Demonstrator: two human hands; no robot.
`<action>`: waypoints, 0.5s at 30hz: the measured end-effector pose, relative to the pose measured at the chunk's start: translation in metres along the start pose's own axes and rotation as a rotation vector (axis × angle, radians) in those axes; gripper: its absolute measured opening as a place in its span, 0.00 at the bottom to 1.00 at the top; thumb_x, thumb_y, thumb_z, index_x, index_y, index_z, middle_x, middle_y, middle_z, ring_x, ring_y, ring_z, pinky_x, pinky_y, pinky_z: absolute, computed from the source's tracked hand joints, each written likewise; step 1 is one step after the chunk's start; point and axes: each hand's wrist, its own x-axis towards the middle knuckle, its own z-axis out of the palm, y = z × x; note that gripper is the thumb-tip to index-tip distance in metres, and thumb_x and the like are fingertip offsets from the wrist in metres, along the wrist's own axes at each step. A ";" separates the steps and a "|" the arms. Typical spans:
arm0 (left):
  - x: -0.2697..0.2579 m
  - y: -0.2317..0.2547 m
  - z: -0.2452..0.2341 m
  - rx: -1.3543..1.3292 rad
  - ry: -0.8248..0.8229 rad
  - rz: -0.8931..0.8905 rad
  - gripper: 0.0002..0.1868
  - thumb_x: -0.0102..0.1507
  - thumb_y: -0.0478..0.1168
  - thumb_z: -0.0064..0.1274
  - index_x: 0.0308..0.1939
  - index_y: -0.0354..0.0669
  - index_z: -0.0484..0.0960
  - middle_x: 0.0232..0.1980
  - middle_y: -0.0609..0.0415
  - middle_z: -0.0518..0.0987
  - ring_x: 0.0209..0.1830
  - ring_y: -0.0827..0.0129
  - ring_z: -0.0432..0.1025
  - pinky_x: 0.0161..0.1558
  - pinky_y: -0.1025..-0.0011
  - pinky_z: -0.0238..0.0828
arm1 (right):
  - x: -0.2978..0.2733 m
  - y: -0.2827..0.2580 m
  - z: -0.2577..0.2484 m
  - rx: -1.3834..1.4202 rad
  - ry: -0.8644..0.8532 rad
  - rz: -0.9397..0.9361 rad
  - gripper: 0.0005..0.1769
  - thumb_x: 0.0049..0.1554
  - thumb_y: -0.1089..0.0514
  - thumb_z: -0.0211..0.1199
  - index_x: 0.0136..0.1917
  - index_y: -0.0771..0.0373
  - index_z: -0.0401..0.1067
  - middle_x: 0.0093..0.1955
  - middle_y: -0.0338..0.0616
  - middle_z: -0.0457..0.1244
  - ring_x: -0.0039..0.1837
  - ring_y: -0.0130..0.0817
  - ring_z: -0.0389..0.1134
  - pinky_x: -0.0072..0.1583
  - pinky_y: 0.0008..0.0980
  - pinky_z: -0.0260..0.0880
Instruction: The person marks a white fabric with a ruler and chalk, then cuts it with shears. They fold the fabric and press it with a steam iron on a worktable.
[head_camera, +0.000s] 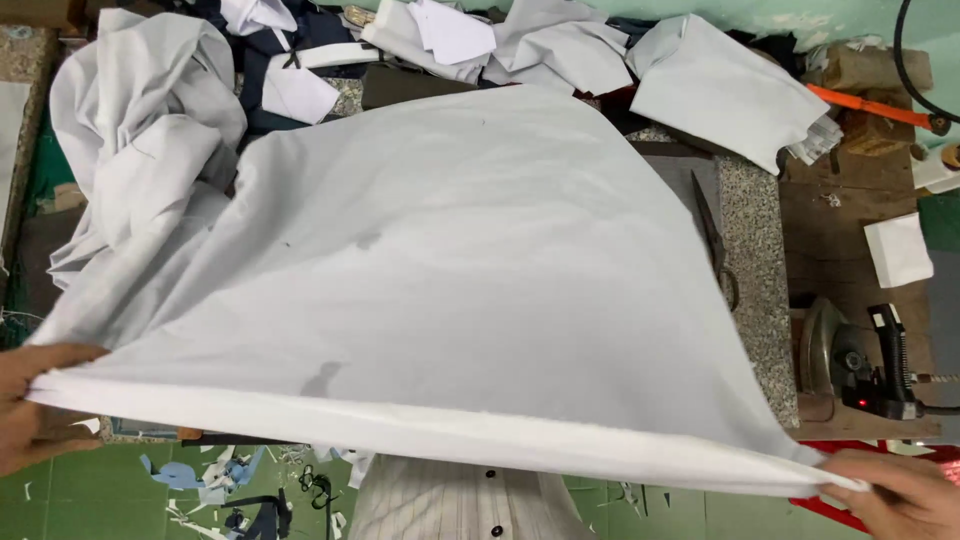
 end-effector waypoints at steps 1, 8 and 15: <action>-0.019 -0.011 0.037 -0.058 -0.058 -0.026 0.37 0.62 0.01 0.31 0.70 0.25 0.73 0.71 0.24 0.69 0.60 0.14 0.70 0.58 0.22 0.73 | -0.001 -0.029 0.013 0.073 0.031 0.139 0.16 0.46 0.56 0.72 0.49 0.55 0.88 0.37 0.35 0.82 0.30 0.30 0.77 0.35 0.34 0.75; 0.050 -0.149 0.041 1.241 0.166 0.239 0.29 0.63 0.41 0.49 0.59 0.92 0.79 0.33 0.74 0.92 0.21 0.87 0.80 0.33 0.89 0.75 | -0.010 -0.030 0.075 0.495 -0.183 0.420 0.18 0.44 0.67 0.78 0.50 0.65 0.94 0.40 0.52 0.86 0.41 0.42 0.78 0.43 0.41 0.77; 0.102 -0.236 0.019 0.454 0.023 0.396 0.26 0.50 0.30 0.50 0.45 0.50 0.97 0.29 0.48 0.98 0.25 0.64 0.85 0.34 0.70 0.72 | -0.041 -0.037 0.089 0.700 -0.183 0.199 0.13 0.45 0.66 0.76 0.45 0.60 0.92 0.39 0.49 0.84 0.39 0.41 0.81 0.42 0.40 0.82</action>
